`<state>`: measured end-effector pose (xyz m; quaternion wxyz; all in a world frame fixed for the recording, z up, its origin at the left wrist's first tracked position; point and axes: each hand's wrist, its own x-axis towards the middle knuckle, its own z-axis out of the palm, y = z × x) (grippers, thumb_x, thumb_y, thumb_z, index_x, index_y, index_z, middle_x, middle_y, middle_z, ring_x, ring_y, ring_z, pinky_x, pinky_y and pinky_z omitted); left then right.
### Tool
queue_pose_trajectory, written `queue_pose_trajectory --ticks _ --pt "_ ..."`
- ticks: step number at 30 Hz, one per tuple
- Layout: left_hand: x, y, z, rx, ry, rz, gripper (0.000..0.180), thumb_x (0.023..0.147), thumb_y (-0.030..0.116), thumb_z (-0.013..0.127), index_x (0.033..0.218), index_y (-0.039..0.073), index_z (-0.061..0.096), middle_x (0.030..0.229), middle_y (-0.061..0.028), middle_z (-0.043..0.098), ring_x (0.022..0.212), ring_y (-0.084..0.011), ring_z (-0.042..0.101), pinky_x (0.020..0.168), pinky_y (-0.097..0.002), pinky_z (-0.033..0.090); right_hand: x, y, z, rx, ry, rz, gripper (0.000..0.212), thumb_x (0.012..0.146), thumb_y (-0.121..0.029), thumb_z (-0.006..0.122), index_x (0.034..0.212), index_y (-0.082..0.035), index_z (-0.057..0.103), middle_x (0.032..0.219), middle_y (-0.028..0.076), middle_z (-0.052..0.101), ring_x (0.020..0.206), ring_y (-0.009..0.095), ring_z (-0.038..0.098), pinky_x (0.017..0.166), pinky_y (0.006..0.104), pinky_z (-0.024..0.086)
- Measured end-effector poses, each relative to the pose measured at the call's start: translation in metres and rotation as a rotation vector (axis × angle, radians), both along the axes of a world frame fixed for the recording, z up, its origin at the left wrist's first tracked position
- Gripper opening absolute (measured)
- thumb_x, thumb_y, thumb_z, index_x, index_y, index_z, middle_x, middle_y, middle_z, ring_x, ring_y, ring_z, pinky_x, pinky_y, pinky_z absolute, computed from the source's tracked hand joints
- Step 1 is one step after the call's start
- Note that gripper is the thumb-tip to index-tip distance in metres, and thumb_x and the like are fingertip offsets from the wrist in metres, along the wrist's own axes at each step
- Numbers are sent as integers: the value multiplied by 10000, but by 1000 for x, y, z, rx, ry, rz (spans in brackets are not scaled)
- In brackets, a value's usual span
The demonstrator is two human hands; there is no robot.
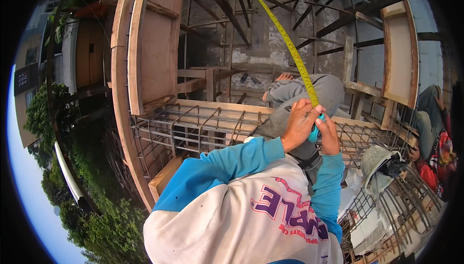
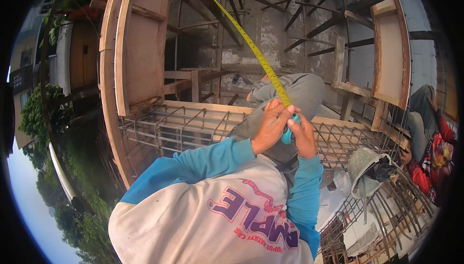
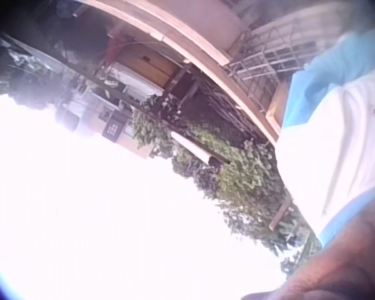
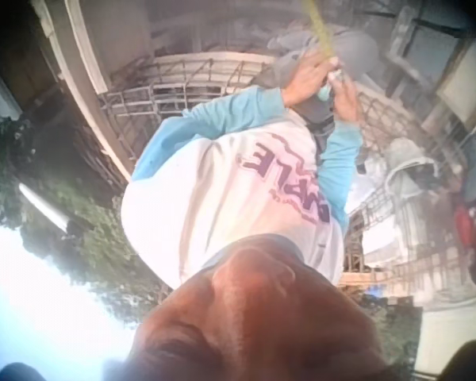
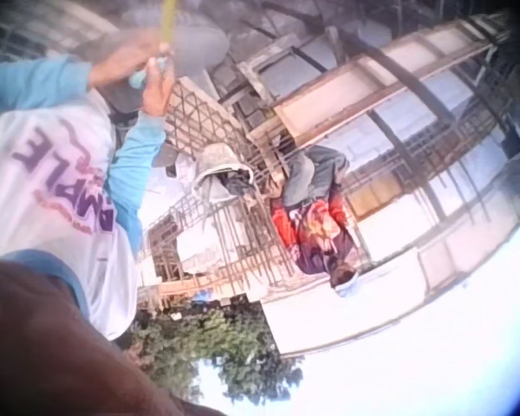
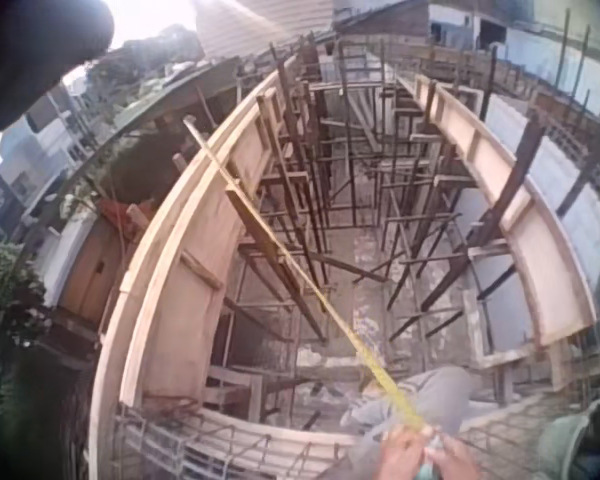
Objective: The person uses a measuring tape to check the dimensions of wooden boards and marks a line on the wood with a pencil while working on a construction site.
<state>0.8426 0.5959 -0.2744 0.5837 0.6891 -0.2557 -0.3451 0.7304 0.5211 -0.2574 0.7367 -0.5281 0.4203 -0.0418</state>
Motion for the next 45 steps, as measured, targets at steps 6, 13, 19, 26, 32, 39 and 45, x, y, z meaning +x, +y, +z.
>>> queue_pose_trajectory --ticks 6,13,19,26,32,39,45 --pt "25 -14 7 -244 877 56 326 987 374 481 1020 60 566 893 -55 594 847 -156 577 790 -331 468 6 -18 28 -181 164 194 367 868 -313 573 1038 10 609 767 57 602 731 127 548 680 289 438" --pt "94 -57 13 -525 817 97 327 1023 345 377 1153 63 478 969 -83 601 880 -217 611 748 -372 533 -113 -38 28 -148 266 163 295 910 -304 530 882 -55 687 743 51 623 697 143 569 645 295 442" --pt "126 -86 -28 -365 796 231 269 1002 314 438 1056 67 528 909 -72 619 787 -210 629 707 -360 538 -116 -59 80 -290 474 363 304 867 -334 588 914 -48 681 746 88 613 701 166 563 646 328 440" --pt "256 -87 -168 -160 886 761 272 1009 281 326 1057 55 471 989 -122 628 795 -278 647 677 -410 518 -263 -122 168 -682 688 93 156 838 -136 612 837 17 643 709 -4 571 690 79 483 624 269 406" --pt "337 -11 -226 -270 937 1090 178 969 138 298 1004 61 455 891 -90 598 758 -249 623 696 -398 530 -349 -268 204 -925 683 -14 177 903 -193 612 878 -18 619 760 -32 540 698 62 452 632 217 363" --pt "313 -84 -215 -537 1111 871 330 1026 355 302 1052 79 481 1083 -97 569 1075 -318 568 1005 -593 368 -255 -331 142 -1128 788 156 271 900 -274 606 863 -5 605 734 27 558 715 128 513 676 289 417" --pt "421 28 -284 -421 757 946 300 1017 335 334 930 103 502 823 -42 576 752 -221 566 780 -413 490 -192 -365 123 -1111 912 516 300 857 -306 589 874 -9 625 673 118 556 658 185 521 660 353 428"
